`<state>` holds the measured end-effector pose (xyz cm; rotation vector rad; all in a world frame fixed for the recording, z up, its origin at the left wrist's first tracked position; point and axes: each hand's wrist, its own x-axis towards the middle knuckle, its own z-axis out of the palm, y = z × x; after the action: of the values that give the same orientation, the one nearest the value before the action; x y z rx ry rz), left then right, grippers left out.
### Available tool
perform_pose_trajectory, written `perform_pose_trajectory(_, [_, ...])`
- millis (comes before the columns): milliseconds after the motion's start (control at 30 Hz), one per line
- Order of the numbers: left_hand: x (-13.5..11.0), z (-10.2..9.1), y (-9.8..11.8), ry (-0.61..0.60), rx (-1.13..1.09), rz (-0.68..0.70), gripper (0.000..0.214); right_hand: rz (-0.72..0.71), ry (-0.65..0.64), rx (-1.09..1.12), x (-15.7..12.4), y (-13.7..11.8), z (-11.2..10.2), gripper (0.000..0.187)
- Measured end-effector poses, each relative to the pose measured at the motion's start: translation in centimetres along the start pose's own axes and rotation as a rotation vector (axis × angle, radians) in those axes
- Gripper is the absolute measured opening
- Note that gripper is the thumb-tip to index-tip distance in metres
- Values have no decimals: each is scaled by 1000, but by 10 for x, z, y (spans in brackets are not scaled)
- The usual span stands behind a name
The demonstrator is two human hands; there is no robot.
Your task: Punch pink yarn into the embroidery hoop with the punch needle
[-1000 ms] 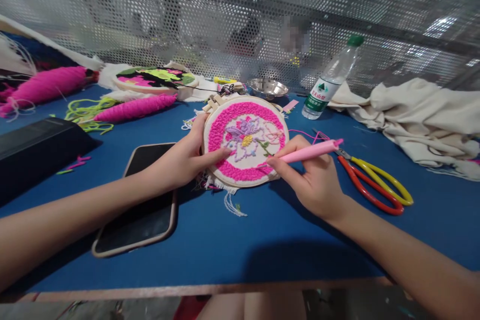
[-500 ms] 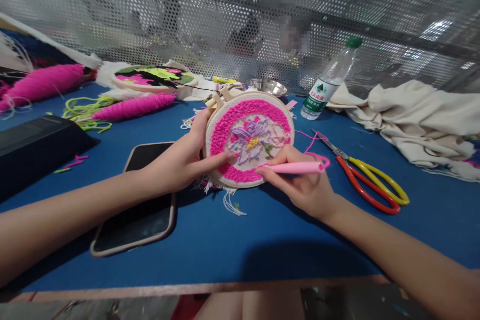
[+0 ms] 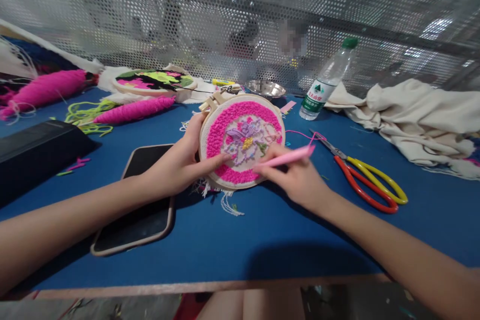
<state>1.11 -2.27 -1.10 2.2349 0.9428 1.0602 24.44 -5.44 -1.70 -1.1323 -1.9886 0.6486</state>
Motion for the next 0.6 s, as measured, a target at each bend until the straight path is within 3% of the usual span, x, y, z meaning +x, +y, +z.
perform_pose_trajectory(100, [-2, 1, 4, 30, 58, 15, 60, -93, -32, -110, -2, 0, 3, 16])
perform_pose_trajectory(200, [0, 2, 0, 48, 54, -15, 61, -43, 3, -129, -2, -1, 6, 17])
perform_pose_trajectory(333, [4, 2, -12, 16, -33, -138, 55, 23, 61, 113, 3, -6, 6, 24])
perform_pose_trajectory(433, [5, 1, -15, 11, -54, -150, 55, 29, 111, 209, 4, -8, 4, 26])
perform_pose_trajectory(600, [5, 0, -14, 10, -36, -138, 59, -148, 160, -87, -3, -11, -2, 22])
